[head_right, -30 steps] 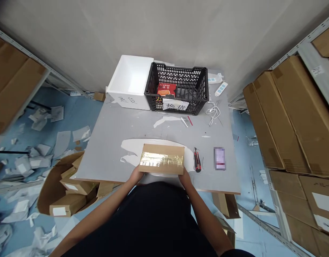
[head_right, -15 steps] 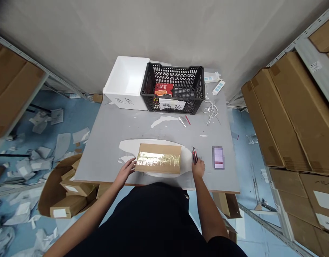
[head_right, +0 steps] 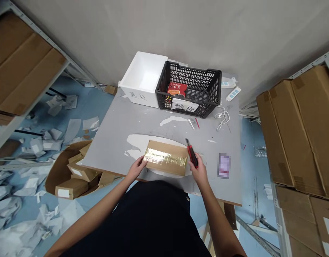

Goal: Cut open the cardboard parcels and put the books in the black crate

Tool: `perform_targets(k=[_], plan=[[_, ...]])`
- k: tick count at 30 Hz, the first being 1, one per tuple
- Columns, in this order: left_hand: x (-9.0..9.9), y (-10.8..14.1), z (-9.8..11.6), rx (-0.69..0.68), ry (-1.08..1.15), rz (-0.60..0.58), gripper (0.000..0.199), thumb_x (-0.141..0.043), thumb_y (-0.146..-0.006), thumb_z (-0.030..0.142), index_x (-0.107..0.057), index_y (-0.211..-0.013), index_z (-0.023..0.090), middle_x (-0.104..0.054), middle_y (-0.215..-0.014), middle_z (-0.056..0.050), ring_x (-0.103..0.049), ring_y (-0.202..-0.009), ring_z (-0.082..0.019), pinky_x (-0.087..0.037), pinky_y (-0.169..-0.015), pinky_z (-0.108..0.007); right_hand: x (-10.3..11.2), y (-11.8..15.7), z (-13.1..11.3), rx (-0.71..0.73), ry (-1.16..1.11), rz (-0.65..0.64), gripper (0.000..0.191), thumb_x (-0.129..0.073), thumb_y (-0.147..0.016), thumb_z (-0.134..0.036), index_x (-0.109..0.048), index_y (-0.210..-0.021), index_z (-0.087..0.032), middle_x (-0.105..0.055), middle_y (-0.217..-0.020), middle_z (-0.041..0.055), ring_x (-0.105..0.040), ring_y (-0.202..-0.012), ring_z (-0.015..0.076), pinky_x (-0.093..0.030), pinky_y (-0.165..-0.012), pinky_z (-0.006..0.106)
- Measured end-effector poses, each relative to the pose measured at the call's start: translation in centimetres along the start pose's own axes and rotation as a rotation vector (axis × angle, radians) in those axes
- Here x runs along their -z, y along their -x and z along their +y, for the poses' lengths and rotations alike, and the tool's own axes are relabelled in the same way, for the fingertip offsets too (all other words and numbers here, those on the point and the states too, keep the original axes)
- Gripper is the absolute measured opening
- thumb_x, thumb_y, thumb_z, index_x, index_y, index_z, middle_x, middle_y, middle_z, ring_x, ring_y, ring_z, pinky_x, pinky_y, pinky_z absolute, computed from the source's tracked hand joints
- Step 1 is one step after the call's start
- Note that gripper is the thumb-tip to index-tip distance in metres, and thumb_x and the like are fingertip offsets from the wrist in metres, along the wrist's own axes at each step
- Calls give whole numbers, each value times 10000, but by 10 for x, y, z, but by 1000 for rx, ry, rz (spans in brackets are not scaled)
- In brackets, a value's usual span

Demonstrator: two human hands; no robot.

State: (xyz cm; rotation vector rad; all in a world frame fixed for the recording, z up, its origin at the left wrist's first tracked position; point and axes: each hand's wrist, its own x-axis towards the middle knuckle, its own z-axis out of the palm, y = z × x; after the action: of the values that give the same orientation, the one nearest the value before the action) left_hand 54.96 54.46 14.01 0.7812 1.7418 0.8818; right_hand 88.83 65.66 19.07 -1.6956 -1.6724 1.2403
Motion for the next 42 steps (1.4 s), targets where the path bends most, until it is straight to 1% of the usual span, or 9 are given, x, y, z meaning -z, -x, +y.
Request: perform_targets(k=[2, 4, 6, 9, 14, 25, 32, 39, 42], plan=[[-2, 1, 2, 2, 21, 13, 634, -559, -819, 535, -518, -1321, 150, -609, -1320, -123, -571, -1214, -285, -457, -1017, -389, -6, 6, -32, 191, 182, -195, 599, -508, -901, -454, -385, -1457, -270, -620, -1245, 105, -642, -1025, 254, -529, -850, 397], [-4, 2, 1, -7, 43, 29, 622, -560, -825, 528, -527, -1322, 156, -615, -1317, -115, -569, -1216, -288, -453, -1020, -390, -18, 8, -60, 344, 360, -395, 532, -433, -956, -381, -366, -1479, -314, -594, -1299, 80, -590, -1134, 241, -490, -922, 377], [-5, 2, 0, -30, 71, 31, 606, -559, -833, 520, -539, -1320, 160, -619, -1313, -109, -573, -1208, -289, -451, -1022, -392, -33, 6, -81, 440, 537, -542, 516, -378, -985, -320, -332, -1499, -334, -619, -1231, 70, -604, -1075, 217, -491, -879, 335], [-7, 2, -5, -63, 121, 18, 594, -557, -839, 526, -557, -1304, 157, -620, -1312, -107, -587, -1186, -281, -453, -1019, -382, -55, -3, -102, 509, 798, -633, 529, -391, -991, -299, -307, -1511, -347, -632, -1106, 65, -622, -947, 196, -479, -778, 278], [-11, 2, -14, -65, 181, 32, 604, -574, -833, 529, -561, -1303, 149, -614, -1321, -115, -581, -1196, -270, -443, -1032, -393, -74, -19, -115, 573, 1013, -686, 545, -409, -996, -286, -277, -1519, -363, -620, -1025, 57, -618, -913, 190, -436, -737, 247], [-14, -4, -25, -67, 202, 52, 595, -586, -832, 517, -565, -1302, 151, -612, -1322, -119, -561, -1227, -271, -421, -1055, -413, -83, -26, -120, 623, 1067, -714, 553, -416, -997, -284, -262, -1516, -397, -619, -1052, 53, -633, -885, 181, -428, -725, 245], [-16, -4, -24, -31, 164, 61, 596, -553, -848, 535, -555, -1327, 181, -606, -1342, -90, -550, -1249, -269, -403, -1070, -402, -87, -26, -125, 598, 1144, -711, 555, -395, -1000, -296, -236, -1517, -419, -615, -1000, 56, -636, -859, 195, -426, -692, 249], [-15, -1, -23, -29, 129, 63, 616, -532, -861, 549, -539, -1352, 178, -595, -1358, -91, -535, -1269, -275, -392, -1082, -386, -84, -20, -127, 589, 1182, -718, 754, -439, -914, -99, -163, -1523, -448, -606, -1031, 63, -632, -834, 189, -433, -692, 250], [-15, -1, -23, -24, 133, 66, 618, -530, -861, 553, -539, -1352, 179, -587, -1367, -90, -522, -1284, -275, -382, -1091, -388, -81, -18, -124, 578, 1195, -713, 774, -433, -894, -73, -170, -1525, -436, -613, -1015, 71, -637, -825, 203, -443, -690, 263]])
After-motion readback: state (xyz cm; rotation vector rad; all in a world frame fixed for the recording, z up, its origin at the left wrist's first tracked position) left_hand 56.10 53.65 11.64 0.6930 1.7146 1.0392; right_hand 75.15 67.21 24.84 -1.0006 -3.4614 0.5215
